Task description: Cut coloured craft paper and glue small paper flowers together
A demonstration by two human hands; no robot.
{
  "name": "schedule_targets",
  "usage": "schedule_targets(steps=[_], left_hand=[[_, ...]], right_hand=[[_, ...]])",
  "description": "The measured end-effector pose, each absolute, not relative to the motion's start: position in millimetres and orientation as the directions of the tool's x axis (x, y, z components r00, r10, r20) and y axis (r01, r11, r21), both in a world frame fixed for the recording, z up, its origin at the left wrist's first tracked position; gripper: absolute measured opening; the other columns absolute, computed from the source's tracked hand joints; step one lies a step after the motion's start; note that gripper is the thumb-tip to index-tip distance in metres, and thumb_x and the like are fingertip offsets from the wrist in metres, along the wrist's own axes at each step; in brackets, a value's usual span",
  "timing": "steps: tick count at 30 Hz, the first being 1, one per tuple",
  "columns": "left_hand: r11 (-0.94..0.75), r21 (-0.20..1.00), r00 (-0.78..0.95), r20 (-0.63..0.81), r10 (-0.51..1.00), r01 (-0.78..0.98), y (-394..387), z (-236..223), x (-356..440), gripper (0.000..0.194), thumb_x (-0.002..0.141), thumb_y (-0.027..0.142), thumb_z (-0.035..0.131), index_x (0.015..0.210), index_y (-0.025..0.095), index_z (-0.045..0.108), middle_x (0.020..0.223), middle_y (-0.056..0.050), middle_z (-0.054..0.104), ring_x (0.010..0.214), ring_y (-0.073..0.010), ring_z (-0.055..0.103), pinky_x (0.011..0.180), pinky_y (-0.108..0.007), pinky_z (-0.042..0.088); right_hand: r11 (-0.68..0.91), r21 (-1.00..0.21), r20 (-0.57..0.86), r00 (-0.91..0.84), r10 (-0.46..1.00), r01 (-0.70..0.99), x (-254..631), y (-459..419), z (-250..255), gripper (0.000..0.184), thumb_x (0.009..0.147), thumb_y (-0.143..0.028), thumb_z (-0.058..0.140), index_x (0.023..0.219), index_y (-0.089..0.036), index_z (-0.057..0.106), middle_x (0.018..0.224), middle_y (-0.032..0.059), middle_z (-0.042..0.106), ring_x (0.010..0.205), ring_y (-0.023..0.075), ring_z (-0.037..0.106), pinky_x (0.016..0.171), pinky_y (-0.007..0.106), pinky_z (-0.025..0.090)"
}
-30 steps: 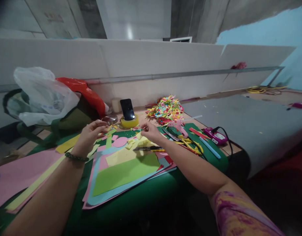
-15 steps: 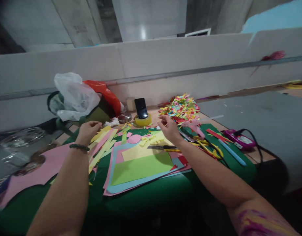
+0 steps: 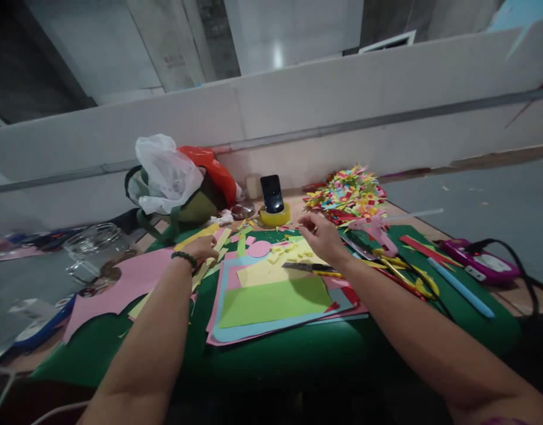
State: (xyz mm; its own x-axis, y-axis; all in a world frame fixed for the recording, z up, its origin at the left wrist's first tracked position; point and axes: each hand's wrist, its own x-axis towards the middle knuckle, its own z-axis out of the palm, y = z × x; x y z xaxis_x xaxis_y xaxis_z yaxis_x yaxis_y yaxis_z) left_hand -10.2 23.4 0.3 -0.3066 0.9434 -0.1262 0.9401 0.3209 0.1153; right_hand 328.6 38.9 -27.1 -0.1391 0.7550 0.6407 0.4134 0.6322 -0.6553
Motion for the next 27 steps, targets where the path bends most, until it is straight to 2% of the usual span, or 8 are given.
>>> schedule_targets(steps=[3,6,12,15,17,22,24,27], left_hand=[[0.328,0.084,-0.320,-0.092,0.943,0.941,23,4,-19,0.052,0.059,0.025,0.072,0.110,0.017,0.066,0.118,-0.012,0.068,0.109,-0.0269,0.062,0.079,-0.026,0.048],[0.380,0.060,-0.377,-0.059,0.924,0.923,19,10,-35,0.043,0.067,0.035,0.068,0.105,0.015,0.068,0.115,-0.014,0.069,0.106,-0.0279,0.063,0.078,-0.028,0.048],[0.434,0.052,-0.431,-0.063,0.900,0.899,19,6,-46,0.035,0.049,0.026,0.080,0.082,0.018,0.072,0.090,-0.013,0.074,0.090,-0.0295,0.068,0.064,-0.028,0.049],[0.432,0.074,-0.428,-0.060,0.902,0.899,19,5,-45,0.019,0.053,0.023,0.077,0.071,0.020,0.071,0.080,-0.011,0.074,0.083,-0.0275,0.069,0.062,-0.027,0.049],[0.441,0.091,-0.439,-0.046,0.897,0.893,17,8,-45,0.015,0.057,0.021,0.074,0.071,0.020,0.071,0.081,-0.010,0.074,0.083,-0.0266,0.069,0.062,-0.027,0.049],[0.477,0.122,-0.485,0.047,0.873,0.870,13,17,-41,0.028,0.072,0.028,0.063,0.098,0.018,0.069,0.109,-0.016,0.071,0.098,-0.0290,0.066,0.070,-0.031,0.049],[0.471,0.128,-0.480,0.051,0.876,0.873,15,14,-37,0.030,0.073,0.036,0.063,0.096,0.018,0.069,0.110,-0.016,0.070,0.100,-0.0299,0.065,0.072,-0.032,0.049],[0.455,0.130,-0.460,0.013,0.888,0.881,18,5,-31,0.034,0.062,0.039,0.074,0.087,0.017,0.070,0.103,-0.017,0.072,0.095,-0.0306,0.067,0.071,-0.032,0.050]], right_hand=[[0.635,-0.648,0.640,-0.150,0.753,0.421,329,39,-28,0.018,0.078,-0.033,0.054,0.082,-0.018,0.062,0.073,0.0036,0.064,0.065,0.0164,0.056,0.059,0.028,0.045],[0.635,-0.645,0.640,-0.153,0.753,0.425,330,40,-29,0.019,0.078,-0.034,0.054,0.083,-0.018,0.062,0.073,0.0038,0.065,0.065,0.0166,0.057,0.060,0.029,0.045],[0.647,-0.634,0.634,-0.195,0.749,0.423,329,38,-25,0.018,0.079,-0.035,0.053,0.079,-0.019,0.061,0.072,0.0038,0.065,0.063,0.0162,0.056,0.058,0.029,0.045],[0.653,-0.629,0.635,-0.205,0.745,0.423,329,36,-24,0.016,0.079,-0.034,0.053,0.077,-0.019,0.060,0.070,0.0036,0.065,0.062,0.0163,0.056,0.057,0.028,0.044],[0.654,-0.627,0.637,-0.205,0.743,0.424,329,35,-23,0.016,0.078,-0.034,0.053,0.077,-0.019,0.060,0.070,0.0035,0.064,0.062,0.0163,0.056,0.056,0.028,0.044],[0.663,-0.618,0.634,-0.231,0.738,0.422,329,36,-24,0.017,0.078,-0.033,0.053,0.078,-0.019,0.061,0.069,0.0033,0.064,0.061,0.0161,0.056,0.057,0.028,0.044],[0.671,-0.615,0.634,-0.247,0.733,0.414,329,37,-25,0.017,0.078,-0.034,0.053,0.078,-0.019,0.061,0.069,0.0030,0.064,0.059,0.0153,0.055,0.057,0.028,0.044],[0.680,-0.608,0.636,-0.260,0.726,0.411,329,37,-25,0.016,0.078,-0.033,0.052,0.077,-0.019,0.060,0.068,0.0025,0.064,0.055,0.0139,0.052,0.056,0.027,0.043]])
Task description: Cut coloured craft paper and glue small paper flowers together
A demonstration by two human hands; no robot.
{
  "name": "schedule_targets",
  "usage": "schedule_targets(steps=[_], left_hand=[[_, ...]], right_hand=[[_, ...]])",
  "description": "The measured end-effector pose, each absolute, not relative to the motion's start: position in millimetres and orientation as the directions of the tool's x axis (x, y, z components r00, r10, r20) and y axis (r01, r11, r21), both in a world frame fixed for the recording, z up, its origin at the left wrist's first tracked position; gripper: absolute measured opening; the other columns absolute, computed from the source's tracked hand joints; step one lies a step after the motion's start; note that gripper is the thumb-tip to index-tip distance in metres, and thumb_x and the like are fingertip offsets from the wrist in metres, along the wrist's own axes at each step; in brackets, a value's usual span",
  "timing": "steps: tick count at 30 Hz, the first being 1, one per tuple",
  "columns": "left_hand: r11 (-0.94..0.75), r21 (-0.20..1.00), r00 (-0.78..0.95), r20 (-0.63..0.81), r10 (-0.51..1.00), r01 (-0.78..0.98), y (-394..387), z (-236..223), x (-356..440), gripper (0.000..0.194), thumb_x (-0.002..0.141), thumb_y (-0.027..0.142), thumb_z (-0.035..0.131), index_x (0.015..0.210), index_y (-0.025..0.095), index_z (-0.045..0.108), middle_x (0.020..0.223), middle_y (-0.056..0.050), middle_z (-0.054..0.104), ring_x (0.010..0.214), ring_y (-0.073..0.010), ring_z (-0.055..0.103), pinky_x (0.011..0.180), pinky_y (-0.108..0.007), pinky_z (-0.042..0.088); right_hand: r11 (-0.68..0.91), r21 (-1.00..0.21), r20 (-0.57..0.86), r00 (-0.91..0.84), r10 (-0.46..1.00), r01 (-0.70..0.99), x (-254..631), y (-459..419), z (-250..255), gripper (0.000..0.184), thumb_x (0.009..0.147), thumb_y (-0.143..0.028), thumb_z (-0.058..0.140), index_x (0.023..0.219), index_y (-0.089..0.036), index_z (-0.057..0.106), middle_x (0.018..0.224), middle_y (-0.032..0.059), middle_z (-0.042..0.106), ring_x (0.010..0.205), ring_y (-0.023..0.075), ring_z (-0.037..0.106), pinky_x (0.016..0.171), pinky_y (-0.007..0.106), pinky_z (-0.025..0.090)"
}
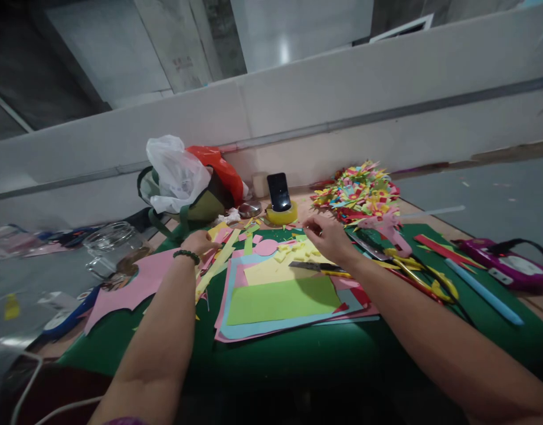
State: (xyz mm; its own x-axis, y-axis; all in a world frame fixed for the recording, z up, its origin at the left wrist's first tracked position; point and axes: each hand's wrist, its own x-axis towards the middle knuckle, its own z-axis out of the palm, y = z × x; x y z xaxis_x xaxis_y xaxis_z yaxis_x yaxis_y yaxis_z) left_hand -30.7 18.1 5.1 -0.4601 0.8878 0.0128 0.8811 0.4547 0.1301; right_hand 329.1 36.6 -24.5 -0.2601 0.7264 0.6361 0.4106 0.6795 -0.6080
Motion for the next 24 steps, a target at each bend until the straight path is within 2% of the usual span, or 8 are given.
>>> schedule_targets(steps=[2,5,10,12,15,18,21,24], left_hand=[[0.448,0.138,-0.452,-0.007,0.892,0.883,20,0,-30,0.030,0.058,0.031,0.076,0.083,0.017,0.070,0.098,-0.016,0.073,0.090,-0.0293,0.068,0.069,-0.030,0.049],[0.442,0.164,-0.447,-0.007,0.895,0.882,20,0,-36,0.021,0.059,0.023,0.072,0.079,0.019,0.071,0.093,-0.013,0.074,0.085,-0.0258,0.069,0.065,-0.027,0.048],[0.451,0.191,-0.462,0.014,0.887,0.872,20,5,-47,0.017,0.066,0.034,0.067,0.074,0.020,0.070,0.086,-0.012,0.074,0.083,-0.0254,0.068,0.061,-0.027,0.046],[0.439,0.203,-0.446,-0.009,0.895,0.876,21,3,-46,0.021,0.060,0.039,0.071,0.069,0.020,0.069,0.080,-0.009,0.073,0.081,-0.0247,0.067,0.060,-0.026,0.045],[0.424,0.241,-0.425,-0.048,0.904,0.873,22,-2,-44,0.021,0.049,0.031,0.078,0.062,0.020,0.066,0.070,-0.007,0.071,0.074,-0.0236,0.066,0.057,-0.025,0.044],[0.421,0.318,-0.427,-0.056,0.902,0.849,20,0,-44,0.014,0.051,0.025,0.075,0.058,0.018,0.064,0.062,-0.005,0.066,0.069,-0.0233,0.065,0.054,-0.025,0.042],[0.415,0.435,-0.432,-0.064,0.900,0.799,13,9,-45,0.014,0.055,0.026,0.073,0.056,0.017,0.063,0.053,-0.004,0.062,0.064,-0.0236,0.064,0.050,-0.025,0.041],[0.376,0.588,-0.401,-0.094,0.911,0.716,4,20,-42,0.016,0.060,0.031,0.072,0.064,0.016,0.066,0.054,-0.002,0.064,0.062,-0.0231,0.065,0.048,-0.025,0.044]], right_hand=[[0.681,-0.601,0.637,-0.264,0.724,0.417,329,36,-24,0.015,0.079,-0.032,0.052,0.077,-0.019,0.060,0.068,0.0024,0.064,0.054,0.0136,0.052,0.056,0.027,0.043],[0.682,-0.595,0.636,-0.270,0.723,0.425,329,35,-24,0.015,0.079,-0.032,0.052,0.077,-0.019,0.060,0.068,0.0025,0.064,0.054,0.0135,0.051,0.056,0.027,0.043],[0.680,-0.592,0.625,-0.286,0.727,0.434,329,34,-23,0.014,0.079,-0.031,0.052,0.076,-0.020,0.060,0.065,0.0021,0.063,0.052,0.0135,0.049,0.055,0.027,0.042],[0.676,-0.592,0.613,-0.299,0.731,0.439,329,34,-22,0.014,0.079,-0.030,0.052,0.075,-0.020,0.061,0.064,0.0015,0.062,0.052,0.0135,0.048,0.055,0.027,0.041],[0.677,-0.585,0.605,-0.315,0.731,0.447,330,34,-22,0.014,0.079,-0.030,0.052,0.076,-0.020,0.061,0.063,0.0012,0.061,0.052,0.0133,0.048,0.054,0.026,0.040],[0.679,-0.578,0.606,-0.320,0.729,0.453,330,35,-22,0.016,0.079,-0.030,0.051,0.076,-0.019,0.062,0.063,0.0012,0.061,0.052,0.0131,0.047,0.054,0.026,0.039],[0.686,-0.572,0.600,-0.342,0.724,0.449,330,36,-22,0.017,0.079,-0.030,0.050,0.076,-0.019,0.062,0.064,0.0017,0.061,0.053,0.0133,0.048,0.053,0.025,0.038],[0.691,-0.571,0.588,-0.367,0.721,0.444,330,36,-23,0.017,0.079,-0.030,0.050,0.075,-0.019,0.063,0.064,0.0017,0.061,0.054,0.0133,0.049,0.052,0.025,0.038]])
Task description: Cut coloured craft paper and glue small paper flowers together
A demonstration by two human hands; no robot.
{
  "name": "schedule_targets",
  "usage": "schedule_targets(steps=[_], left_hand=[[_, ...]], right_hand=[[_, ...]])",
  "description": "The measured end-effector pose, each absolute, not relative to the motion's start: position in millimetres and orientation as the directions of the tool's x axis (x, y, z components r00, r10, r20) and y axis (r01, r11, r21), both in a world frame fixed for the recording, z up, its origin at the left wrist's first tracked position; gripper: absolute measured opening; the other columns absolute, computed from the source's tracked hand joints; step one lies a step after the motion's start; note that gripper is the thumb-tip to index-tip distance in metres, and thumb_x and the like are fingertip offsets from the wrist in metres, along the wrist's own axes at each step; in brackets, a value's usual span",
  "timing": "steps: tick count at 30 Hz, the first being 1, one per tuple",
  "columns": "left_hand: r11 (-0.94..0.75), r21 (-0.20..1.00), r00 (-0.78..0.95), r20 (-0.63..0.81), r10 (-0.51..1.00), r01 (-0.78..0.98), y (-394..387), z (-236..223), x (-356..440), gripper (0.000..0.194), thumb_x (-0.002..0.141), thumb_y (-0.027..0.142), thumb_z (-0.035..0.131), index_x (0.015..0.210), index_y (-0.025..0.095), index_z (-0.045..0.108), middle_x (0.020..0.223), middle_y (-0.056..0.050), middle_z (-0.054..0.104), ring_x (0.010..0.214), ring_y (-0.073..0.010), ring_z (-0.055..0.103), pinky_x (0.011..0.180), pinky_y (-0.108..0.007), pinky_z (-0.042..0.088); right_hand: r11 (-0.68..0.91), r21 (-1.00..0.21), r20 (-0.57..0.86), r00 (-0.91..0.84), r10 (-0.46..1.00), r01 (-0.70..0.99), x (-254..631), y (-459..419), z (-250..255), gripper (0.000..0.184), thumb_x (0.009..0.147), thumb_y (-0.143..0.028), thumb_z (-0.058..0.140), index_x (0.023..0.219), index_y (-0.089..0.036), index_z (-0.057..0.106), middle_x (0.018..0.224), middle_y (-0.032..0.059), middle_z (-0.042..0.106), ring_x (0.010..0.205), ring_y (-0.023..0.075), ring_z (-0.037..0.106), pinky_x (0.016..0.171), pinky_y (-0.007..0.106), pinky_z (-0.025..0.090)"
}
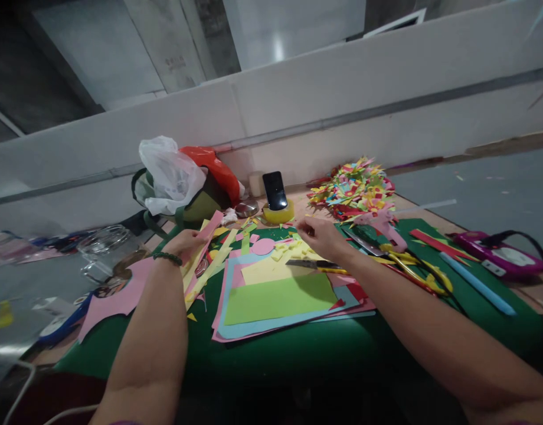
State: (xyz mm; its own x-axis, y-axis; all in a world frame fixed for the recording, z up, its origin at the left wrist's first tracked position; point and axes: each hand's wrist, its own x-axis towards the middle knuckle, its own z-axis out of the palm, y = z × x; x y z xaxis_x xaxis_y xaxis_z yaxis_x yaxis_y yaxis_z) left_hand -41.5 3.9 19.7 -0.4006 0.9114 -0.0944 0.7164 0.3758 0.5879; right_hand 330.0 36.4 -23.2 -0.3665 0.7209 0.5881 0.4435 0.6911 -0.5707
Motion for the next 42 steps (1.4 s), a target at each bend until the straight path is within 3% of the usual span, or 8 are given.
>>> schedule_targets(steps=[3,7,11,14,17,19,25,42], left_hand=[[0.301,0.739,-0.317,-0.125,0.940,0.602,-5,30,-35,0.023,0.065,0.037,0.071,0.076,0.017,0.069,0.065,-0.003,0.070,0.066,-0.0218,0.067,0.053,-0.026,0.051],[0.219,0.847,-0.200,-0.137,0.970,0.485,-13,41,-25,0.030,0.063,0.043,0.075,0.074,0.015,0.070,0.071,-0.007,0.073,0.064,-0.0205,0.067,0.056,-0.029,0.054],[0.156,0.927,-0.045,-0.149,0.988,0.342,-17,46,-15,0.031,0.059,0.041,0.079,0.071,0.014,0.070,0.069,-0.007,0.072,0.063,-0.0193,0.066,0.060,-0.030,0.054],[0.141,0.945,0.050,-0.163,0.985,0.294,-17,46,-7,0.030,0.057,0.040,0.081,0.067,0.013,0.070,0.066,-0.007,0.071,0.060,-0.0183,0.065,0.062,-0.030,0.054],[0.121,0.960,0.142,-0.160,0.977,0.253,-17,43,-1,0.030,0.054,0.039,0.082,0.067,0.014,0.071,0.066,-0.006,0.072,0.059,-0.0176,0.064,0.065,-0.031,0.054],[0.106,0.965,0.167,-0.149,0.975,0.241,-16,41,-1,0.030,0.055,0.039,0.082,0.069,0.015,0.072,0.068,-0.006,0.073,0.060,-0.0176,0.065,0.067,-0.032,0.054],[0.074,0.972,0.203,-0.121,0.972,0.224,-8,32,-12,0.027,0.060,0.039,0.080,0.072,0.015,0.073,0.068,-0.005,0.073,0.060,-0.0166,0.064,0.064,-0.029,0.052],[-0.032,0.981,0.239,-0.015,0.971,0.193,-4,29,-13,0.035,0.057,0.042,0.082,0.074,0.013,0.076,0.071,-0.007,0.075,0.064,-0.0183,0.065,0.062,-0.026,0.049]], right_hand=[[0.680,-0.589,0.580,-0.358,0.732,0.436,330,37,-26,0.017,0.079,-0.030,0.052,0.076,-0.019,0.064,0.064,0.0012,0.061,0.053,0.0127,0.048,0.052,0.025,0.038],[0.628,-0.693,0.525,-0.347,0.777,0.354,325,36,-27,0.024,0.079,-0.040,0.054,0.073,-0.019,0.064,0.059,-0.0004,0.059,0.051,0.0121,0.049,0.049,0.024,0.038],[0.425,-0.876,0.264,-0.511,0.818,0.228,298,30,-11,0.031,0.080,-0.046,0.058,0.068,-0.018,0.064,0.068,0.0037,0.066,0.057,0.0148,0.059,0.048,0.025,0.044],[0.199,-0.969,0.101,-0.505,0.857,0.144,258,27,8,0.021,0.072,-0.035,0.073,0.082,-0.018,0.066,0.081,0.0067,0.071,0.068,0.0178,0.065,0.053,0.026,0.049],[0.088,-0.993,0.114,-0.451,0.885,-0.078,216,28,23,0.031,0.061,-0.020,0.080,0.088,-0.018,0.065,0.081,0.0047,0.071,0.071,0.0173,0.066,0.057,0.026,0.051],[0.044,-0.980,0.127,-0.436,0.891,-0.194,196,29,27,0.024,0.061,-0.012,0.076,0.081,-0.018,0.064,0.073,0.0017,0.070,0.068,0.0155,0.066,0.060,0.026,0.052],[0.059,-0.969,0.146,-0.364,0.920,-0.239,182,29,29,0.025,0.061,-0.005,0.063,0.082,-0.019,0.062,0.065,-0.0028,0.067,0.066,0.0127,0.066,0.060,0.023,0.050],[0.265,-0.932,0.309,-0.159,0.938,-0.247,166,48,4,0.040,0.051,-0.027,0.076,0.084,-0.018,0.054,0.060,-0.0065,0.057,0.061,0.0127,0.059,0.056,0.024,0.048]])
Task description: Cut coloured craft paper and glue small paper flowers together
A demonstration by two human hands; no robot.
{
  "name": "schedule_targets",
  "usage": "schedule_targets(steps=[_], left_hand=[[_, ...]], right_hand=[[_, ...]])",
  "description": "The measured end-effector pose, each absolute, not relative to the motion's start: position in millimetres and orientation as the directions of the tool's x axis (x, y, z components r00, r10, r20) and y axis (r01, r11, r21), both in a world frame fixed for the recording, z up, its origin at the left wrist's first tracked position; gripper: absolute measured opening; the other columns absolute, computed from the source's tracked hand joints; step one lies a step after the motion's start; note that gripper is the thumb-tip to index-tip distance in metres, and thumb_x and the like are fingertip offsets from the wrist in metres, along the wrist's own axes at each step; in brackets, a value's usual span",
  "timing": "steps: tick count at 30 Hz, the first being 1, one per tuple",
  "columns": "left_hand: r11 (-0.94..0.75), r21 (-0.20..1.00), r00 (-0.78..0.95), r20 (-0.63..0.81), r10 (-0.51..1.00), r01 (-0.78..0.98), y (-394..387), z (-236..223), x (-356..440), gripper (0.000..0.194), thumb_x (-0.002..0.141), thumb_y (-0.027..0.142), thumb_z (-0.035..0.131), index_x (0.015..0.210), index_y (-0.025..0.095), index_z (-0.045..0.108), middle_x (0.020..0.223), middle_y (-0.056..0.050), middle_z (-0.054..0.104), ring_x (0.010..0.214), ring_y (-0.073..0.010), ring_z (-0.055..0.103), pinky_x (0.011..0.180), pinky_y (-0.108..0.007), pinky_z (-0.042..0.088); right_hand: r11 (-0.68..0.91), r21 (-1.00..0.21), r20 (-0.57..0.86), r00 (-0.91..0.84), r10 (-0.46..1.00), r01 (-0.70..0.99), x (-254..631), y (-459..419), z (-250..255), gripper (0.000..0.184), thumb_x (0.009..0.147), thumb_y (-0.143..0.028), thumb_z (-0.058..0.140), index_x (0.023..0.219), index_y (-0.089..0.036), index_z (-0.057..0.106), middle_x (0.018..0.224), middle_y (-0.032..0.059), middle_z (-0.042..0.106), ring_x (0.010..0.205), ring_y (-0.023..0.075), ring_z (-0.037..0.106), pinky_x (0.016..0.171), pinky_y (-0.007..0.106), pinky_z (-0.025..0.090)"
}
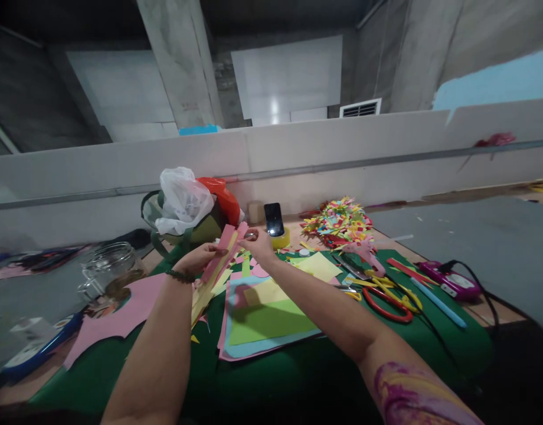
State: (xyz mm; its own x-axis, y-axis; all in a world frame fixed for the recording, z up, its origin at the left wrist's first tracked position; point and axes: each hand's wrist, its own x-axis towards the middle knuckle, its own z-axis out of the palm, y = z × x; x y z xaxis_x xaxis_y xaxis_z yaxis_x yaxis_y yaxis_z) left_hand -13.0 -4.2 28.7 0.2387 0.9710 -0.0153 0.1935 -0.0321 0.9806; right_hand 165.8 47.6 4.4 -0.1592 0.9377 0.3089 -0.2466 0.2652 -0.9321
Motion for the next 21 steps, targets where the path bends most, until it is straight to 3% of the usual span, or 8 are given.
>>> schedule_targets(steps=[6,14,21], left_hand=[[-0.051,0.978,0.230,0.003,0.973,0.203,-5,28,-10,0.028,0.057,0.038,0.081,0.068,0.013,0.075,0.066,-0.006,0.073,0.059,-0.0165,0.062,0.059,-0.025,0.047],[-0.053,0.962,0.110,0.024,0.994,0.267,1,19,-7,0.009,0.068,0.019,0.071,0.066,0.011,0.073,0.063,-0.003,0.071,0.061,-0.0154,0.058,0.060,-0.023,0.044],[0.054,0.895,-0.059,-0.031,0.998,0.443,-2,23,-27,0.018,0.068,0.030,0.070,0.076,0.013,0.073,0.072,-0.007,0.073,0.073,-0.0222,0.066,0.065,-0.028,0.049]], right_hand=[[0.297,-0.924,0.347,-0.201,0.916,-0.242,163,49,1,0.039,0.054,-0.035,0.075,0.082,-0.017,0.056,0.067,-0.0027,0.063,0.067,0.0147,0.062,0.062,0.027,0.050],[0.333,-0.925,0.365,-0.187,0.912,-0.184,170,53,-7,0.046,0.051,-0.042,0.079,0.082,-0.017,0.058,0.069,-0.0001,0.066,0.069,0.0182,0.064,0.061,0.030,0.053],[0.326,-0.927,0.356,-0.161,0.921,-0.185,193,45,2,0.045,0.047,-0.047,0.082,0.072,-0.018,0.059,0.065,0.0008,0.066,0.065,0.0195,0.066,0.064,0.035,0.057]])
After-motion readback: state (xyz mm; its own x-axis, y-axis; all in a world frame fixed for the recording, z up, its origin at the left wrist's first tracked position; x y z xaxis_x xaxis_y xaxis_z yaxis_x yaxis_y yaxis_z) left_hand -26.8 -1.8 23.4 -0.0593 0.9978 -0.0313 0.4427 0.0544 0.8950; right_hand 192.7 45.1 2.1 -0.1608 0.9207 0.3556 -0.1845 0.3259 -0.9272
